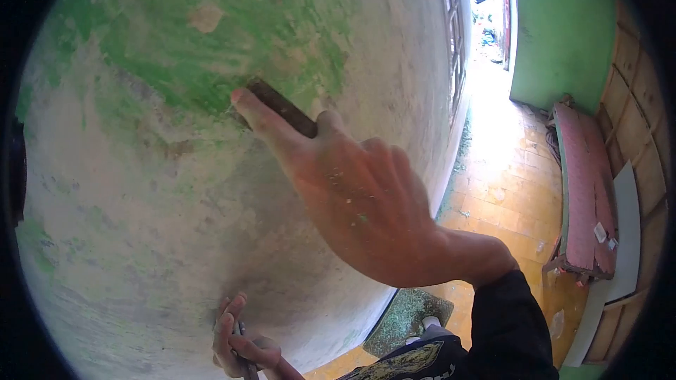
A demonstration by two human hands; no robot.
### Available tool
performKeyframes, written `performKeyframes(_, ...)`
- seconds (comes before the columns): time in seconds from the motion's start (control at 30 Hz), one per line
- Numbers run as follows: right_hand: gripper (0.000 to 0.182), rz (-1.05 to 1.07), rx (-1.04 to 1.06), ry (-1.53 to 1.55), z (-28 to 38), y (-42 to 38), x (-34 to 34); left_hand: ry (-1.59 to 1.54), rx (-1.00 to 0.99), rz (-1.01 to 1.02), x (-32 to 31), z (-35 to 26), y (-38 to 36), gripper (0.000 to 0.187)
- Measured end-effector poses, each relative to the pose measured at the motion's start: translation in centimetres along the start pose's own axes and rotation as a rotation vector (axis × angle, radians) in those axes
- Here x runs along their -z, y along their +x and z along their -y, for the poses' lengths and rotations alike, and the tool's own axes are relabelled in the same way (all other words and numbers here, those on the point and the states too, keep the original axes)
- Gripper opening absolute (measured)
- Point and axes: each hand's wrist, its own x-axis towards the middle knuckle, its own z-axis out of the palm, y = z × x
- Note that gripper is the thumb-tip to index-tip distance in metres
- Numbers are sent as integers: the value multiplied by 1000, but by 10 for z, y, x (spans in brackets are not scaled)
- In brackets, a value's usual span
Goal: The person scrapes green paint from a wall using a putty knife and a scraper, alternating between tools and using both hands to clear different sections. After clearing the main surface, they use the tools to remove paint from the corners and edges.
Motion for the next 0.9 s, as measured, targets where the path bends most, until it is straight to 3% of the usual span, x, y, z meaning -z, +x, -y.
performKeyframes(0.27,82,-1,9,68,-8,10,-15,40,32,-92,-7,1,-9,32)
performKeyframes(0.33,67,-274,164,149,-16,34,-27,27,28,-88,-11,0,-5,32)
performKeyframes(0.37,67,-278,162,156,-14,32,-23,26,21,-99,-11,1,-3,32)
performKeyframes(0.47,66,-207,139,94,-10,17,-11,47,-21,-63,-7,5,-6,32)
performKeyframes(0.53,80,-55,28,111,-18,1,-17,48,5,-68,-6,1,0,33)
performKeyframes(0.6,80,-53,41,121,-9,10,-6,1,-36,26,-3,-1,4,34)
performKeyframes(0.77,81,-69,128,19,-5,5,-3,18,-90,0,-11,3,9,29)
performKeyframes(0.87,80,4,30,68,-6,-5,-3,-1,-76,-29,-11,0,9,30)
performKeyframes(0.9,75,-69,130,10,-14,-7,-11,-4,-80,-17,-12,-1,10,31)
